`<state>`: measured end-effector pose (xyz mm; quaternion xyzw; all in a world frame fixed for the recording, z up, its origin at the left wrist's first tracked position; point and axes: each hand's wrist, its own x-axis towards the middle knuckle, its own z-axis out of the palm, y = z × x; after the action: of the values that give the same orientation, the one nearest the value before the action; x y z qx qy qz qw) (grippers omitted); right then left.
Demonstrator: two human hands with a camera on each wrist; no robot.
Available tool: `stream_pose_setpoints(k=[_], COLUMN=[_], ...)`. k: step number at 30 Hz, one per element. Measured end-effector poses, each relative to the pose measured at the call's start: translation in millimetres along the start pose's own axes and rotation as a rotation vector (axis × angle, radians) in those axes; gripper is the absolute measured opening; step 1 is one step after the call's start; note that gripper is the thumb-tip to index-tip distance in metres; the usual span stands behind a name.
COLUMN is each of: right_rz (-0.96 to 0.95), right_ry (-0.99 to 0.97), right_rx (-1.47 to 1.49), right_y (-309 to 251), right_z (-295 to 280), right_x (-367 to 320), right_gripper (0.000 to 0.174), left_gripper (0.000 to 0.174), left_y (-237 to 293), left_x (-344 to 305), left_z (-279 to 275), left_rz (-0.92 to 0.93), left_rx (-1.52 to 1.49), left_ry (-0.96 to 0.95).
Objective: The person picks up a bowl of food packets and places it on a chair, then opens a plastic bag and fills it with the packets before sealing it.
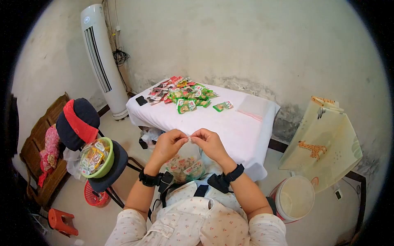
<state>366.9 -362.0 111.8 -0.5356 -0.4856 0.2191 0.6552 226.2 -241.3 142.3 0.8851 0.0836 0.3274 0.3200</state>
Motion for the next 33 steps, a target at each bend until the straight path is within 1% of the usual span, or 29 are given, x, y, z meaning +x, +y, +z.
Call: stream_pose_setpoints(k=[2,5,7,10,14,16,18,20,24,26,28,31,33], right_rz=[0.011,0.038,-0.04,-0.052,-0.015,0.042,0.037,0.035,-0.005,-0.025,-0.108,-0.148,-0.143], right_ry=[-0.008,0.002,0.053,0.092,0.112,0.155,0.17,0.19,0.226,0.249,0.298,0.3,0.281], right_rx=[0.011,0.0,-0.133,-0.191,-0.22,-0.178,-0.174,-0.168,-0.254,-0.281,-0.305,-0.346,-0.37], right_y=[-0.3,-8.0,-21.5,-31.1,-9.4,-4.4,-4.8,-5.9,-8.2,-9.1,-9.5,-7.6,-3.3], right_z=[-1.3,-8.8,-17.7,-27.7,-41.1,-43.4,-45.6,-48.3,-52.6,-52.9,-52.7,-50.4,-53.0], right_x=[-0.4,-1.6,-6.3,-16.6,-31.4,-39.9,-46.0,-50.6,-54.4,-54.8,-54.7,-52.5,-51.2], right_gripper=[0.01,0.009,0.008,0.007,0.008,0.008,0.008,0.008,0.007,0.008,0.009,0.011,0.01], left_gripper=[0.012,0.011,0.01,0.01,0.009,0.009,0.009,0.009,0.008,0.007,0.006,0.006,0.007], left_y=[1.2,7.0,19.3,25.5,12.6,17.7,24.1,29.4,30.5,31.9,31.3,24.7,22.7], left_x=[1.4,8.4,15.8,19.9,15.6,12.2,11.4,11.3,15.0,15.8,16.7,16.5,15.4], left_z=[2.2,9.3,11.5,21.5,46.8,52.3,55.3,58.6,68.2,69.7,69.4,70.7,71.4], left_rz=[0.067,0.109,0.115,0.132,0.189,0.185,0.177,0.219,0.286,0.355,0.367,0.398,0.419], left_rx=[0.032,0.024,0.003,-0.03,-0.06,-0.059,-0.057,-0.029,-0.002,0.04,0.071,0.111,0.119], left_ry=[0.028,0.036,0.023,-0.016,-0.063,-0.066,-0.072,-0.059,-0.036,0.025,0.021,0.032,0.046])
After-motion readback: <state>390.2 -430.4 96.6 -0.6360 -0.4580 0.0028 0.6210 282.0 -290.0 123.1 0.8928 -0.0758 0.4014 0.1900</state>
